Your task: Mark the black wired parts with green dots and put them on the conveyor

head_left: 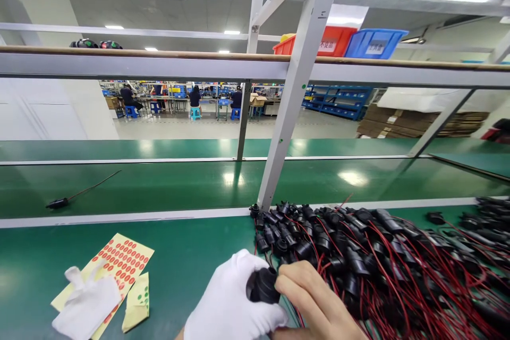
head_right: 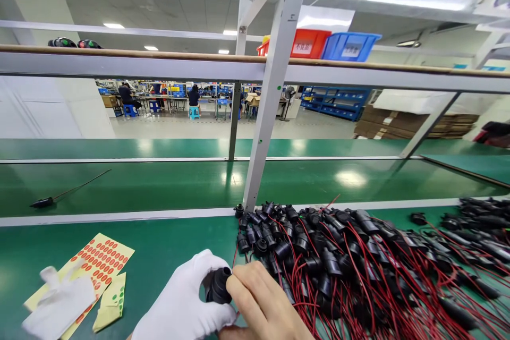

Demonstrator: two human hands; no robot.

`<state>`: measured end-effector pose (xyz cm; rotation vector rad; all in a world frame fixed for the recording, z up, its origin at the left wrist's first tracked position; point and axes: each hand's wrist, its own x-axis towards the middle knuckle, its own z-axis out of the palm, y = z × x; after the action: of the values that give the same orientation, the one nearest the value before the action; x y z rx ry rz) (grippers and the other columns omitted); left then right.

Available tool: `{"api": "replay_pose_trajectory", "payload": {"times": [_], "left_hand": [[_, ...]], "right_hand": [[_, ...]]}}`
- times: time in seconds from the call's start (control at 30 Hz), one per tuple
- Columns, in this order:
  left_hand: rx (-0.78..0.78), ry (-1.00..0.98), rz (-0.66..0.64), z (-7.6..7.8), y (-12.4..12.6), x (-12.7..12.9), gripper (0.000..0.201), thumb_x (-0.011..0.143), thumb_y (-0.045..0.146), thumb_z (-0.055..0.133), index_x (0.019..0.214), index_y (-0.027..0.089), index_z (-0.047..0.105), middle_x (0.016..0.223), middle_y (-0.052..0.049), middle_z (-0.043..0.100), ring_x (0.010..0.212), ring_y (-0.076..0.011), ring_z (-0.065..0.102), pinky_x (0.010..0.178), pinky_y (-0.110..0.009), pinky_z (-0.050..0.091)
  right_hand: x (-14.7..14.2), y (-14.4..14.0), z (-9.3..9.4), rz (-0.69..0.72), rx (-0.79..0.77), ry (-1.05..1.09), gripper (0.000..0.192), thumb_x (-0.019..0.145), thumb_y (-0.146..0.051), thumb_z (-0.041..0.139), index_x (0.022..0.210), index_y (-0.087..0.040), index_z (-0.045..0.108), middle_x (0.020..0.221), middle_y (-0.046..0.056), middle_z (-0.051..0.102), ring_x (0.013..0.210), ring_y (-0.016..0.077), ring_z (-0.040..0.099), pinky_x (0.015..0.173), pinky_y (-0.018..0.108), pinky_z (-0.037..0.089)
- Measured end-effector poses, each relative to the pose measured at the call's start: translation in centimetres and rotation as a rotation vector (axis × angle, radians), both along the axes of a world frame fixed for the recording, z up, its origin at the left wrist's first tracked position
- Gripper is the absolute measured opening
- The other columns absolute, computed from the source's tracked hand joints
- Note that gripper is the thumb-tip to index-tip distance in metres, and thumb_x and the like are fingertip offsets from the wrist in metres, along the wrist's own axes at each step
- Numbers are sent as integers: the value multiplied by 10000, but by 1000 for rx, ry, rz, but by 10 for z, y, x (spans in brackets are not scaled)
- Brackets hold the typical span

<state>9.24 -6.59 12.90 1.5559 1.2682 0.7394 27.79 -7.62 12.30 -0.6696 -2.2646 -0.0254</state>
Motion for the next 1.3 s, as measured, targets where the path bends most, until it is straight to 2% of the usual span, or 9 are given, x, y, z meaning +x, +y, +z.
{"api": "replay_pose_trajectory", "payload": {"times": [0.17,0.3,0.4,0.57,0.7,0.87,1.0,1.17,1.3], "left_hand": [[-119,-317,-5,-13,9,-1,224,678,194,692,763,200,485,713,59,475,665,-115,432,608,-232,353],[-158,-603,-141,-30,15,0,397,853,542,633,792,169,513,700,16,536,590,-113,509,598,-250,433],[-285,-805,-213,-43,18,3,540,856,669,590,847,130,580,656,-19,588,502,-123,567,528,-248,470],[-416,-952,-209,-56,20,11,602,767,710,676,802,116,589,595,-42,609,457,-126,589,433,-195,440],[-332,-943,-194,-46,14,9,519,855,634,631,843,117,591,671,-35,609,513,-110,571,521,-224,475],[-130,-657,-110,-25,9,1,309,801,363,753,975,134,642,932,-45,659,883,-176,619,813,-283,493],[290,-379,45,-32,11,3,391,687,62,764,1043,207,689,1067,-25,698,1005,-194,640,927,-304,478],[788,-293,-20,-45,13,4,316,817,180,780,1092,284,665,1055,5,713,961,-153,670,878,-252,508],[916,-183,-24,-49,14,2,330,903,293,702,1221,322,617,1093,-8,720,991,-164,672,896,-266,504]], "right_hand": [[-7,17,-26,-96,-4,116,524,728,-113,709,1211,-219,535,1046,86,677,965,253,672,837,333,584],[-5,24,-24,-126,-515,246,374,723,-101,680,1049,-248,572,983,23,639,889,192,640,797,273,550],[-2,26,-19,-32,-916,442,290,758,-243,734,1003,-233,578,921,4,608,850,184,610,768,272,529],[-1,32,-25,110,-1173,615,533,679,-585,847,972,-224,586,883,-8,574,824,173,567,742,260,497],[-1,32,-34,148,-1112,639,501,730,-585,817,1028,-249,596,949,0,573,907,179,587,809,253,507],[6,30,-40,155,-673,497,382,860,-315,749,1188,-323,554,1184,29,565,1167,194,563,1020,269,462],[11,28,-35,99,-413,349,557,848,-381,767,1330,-310,496,1312,65,551,1294,226,501,1114,291,410],[10,23,-24,4,-266,311,591,827,-268,761,1357,-270,499,1212,59,582,1148,198,583,1034,238,472],[7,18,-21,18,-295,299,599,779,-104,730,1314,-301,548,1123,28,622,1052,176,621,947,219,504]]}}
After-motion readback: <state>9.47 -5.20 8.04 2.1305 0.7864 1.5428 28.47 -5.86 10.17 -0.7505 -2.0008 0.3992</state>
